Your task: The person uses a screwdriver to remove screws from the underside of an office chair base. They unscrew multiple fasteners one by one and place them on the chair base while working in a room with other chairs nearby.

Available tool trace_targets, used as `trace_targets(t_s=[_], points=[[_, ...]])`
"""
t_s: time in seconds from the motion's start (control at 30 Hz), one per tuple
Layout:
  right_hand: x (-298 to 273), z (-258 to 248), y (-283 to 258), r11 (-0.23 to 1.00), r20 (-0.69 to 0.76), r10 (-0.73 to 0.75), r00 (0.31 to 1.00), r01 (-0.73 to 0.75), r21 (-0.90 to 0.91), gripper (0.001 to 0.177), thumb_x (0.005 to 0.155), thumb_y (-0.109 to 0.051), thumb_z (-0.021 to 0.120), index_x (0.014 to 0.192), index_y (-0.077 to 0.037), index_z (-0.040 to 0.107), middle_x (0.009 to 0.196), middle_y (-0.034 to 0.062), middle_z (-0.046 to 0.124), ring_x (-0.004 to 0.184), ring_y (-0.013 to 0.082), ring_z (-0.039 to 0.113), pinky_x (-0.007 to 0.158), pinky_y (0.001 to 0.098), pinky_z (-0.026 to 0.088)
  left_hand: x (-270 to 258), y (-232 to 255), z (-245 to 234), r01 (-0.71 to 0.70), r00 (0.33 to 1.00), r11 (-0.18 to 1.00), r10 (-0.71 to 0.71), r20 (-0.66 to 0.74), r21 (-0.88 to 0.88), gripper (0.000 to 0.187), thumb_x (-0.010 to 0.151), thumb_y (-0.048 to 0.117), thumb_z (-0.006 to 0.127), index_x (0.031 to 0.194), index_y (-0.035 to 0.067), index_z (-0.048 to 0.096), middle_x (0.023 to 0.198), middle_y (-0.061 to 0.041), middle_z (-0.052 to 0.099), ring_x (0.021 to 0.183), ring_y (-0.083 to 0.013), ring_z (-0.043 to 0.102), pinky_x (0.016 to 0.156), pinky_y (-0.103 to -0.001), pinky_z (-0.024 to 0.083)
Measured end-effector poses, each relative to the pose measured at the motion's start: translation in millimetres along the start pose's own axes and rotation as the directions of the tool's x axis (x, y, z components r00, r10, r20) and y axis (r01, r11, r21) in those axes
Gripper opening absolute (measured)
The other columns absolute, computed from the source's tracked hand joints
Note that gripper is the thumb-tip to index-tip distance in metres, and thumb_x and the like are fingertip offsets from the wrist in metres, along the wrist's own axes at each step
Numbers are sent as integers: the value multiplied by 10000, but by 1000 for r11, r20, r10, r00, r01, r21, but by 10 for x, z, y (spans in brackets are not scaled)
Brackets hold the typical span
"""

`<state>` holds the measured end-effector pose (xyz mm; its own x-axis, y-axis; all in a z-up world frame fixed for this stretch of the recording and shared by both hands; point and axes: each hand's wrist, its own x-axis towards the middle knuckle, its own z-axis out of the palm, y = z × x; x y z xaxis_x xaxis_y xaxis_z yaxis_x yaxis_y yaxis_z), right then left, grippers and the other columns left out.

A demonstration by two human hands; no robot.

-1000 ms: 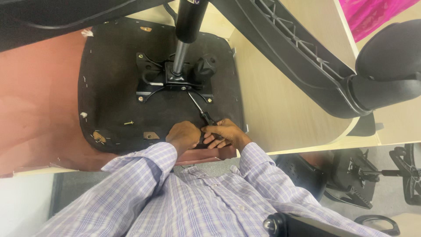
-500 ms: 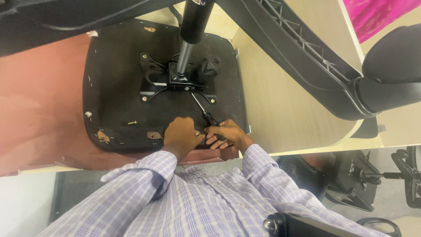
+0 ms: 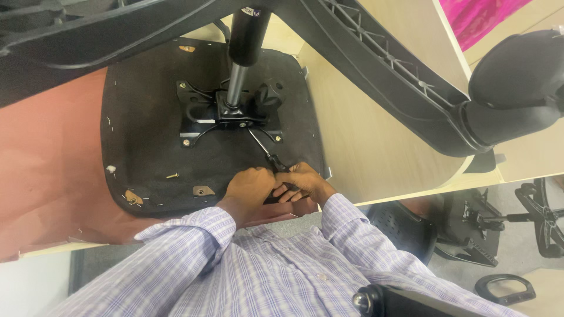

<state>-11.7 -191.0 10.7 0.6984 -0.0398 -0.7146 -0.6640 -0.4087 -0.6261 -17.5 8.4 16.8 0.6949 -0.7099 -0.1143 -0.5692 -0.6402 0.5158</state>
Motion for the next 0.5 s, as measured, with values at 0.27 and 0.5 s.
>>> trace_targets(t_s=[0.27,0.5], points=[[-20,41,-17,1000,-10,-10,1000,10,-19,259,808,-304,748,856,-51,770,820,102,803,640,184,766,513,245,516,263,-69,396,97,990,903,-44,-134,420,403,866,508,734,872,106,722,783,-27,714,755,-177,702,650,-325,532],[15,31,-18,1000,-11,-1,1000,0,-17,274,812,-315,750,853,-44,757,805,105,800,629,196,757,499,257,509,416,-104,587,247,969,915,-242,-54,319,92,898,195,700,857,187,782,821,12,759,800,-175,751,611,-335,546]])
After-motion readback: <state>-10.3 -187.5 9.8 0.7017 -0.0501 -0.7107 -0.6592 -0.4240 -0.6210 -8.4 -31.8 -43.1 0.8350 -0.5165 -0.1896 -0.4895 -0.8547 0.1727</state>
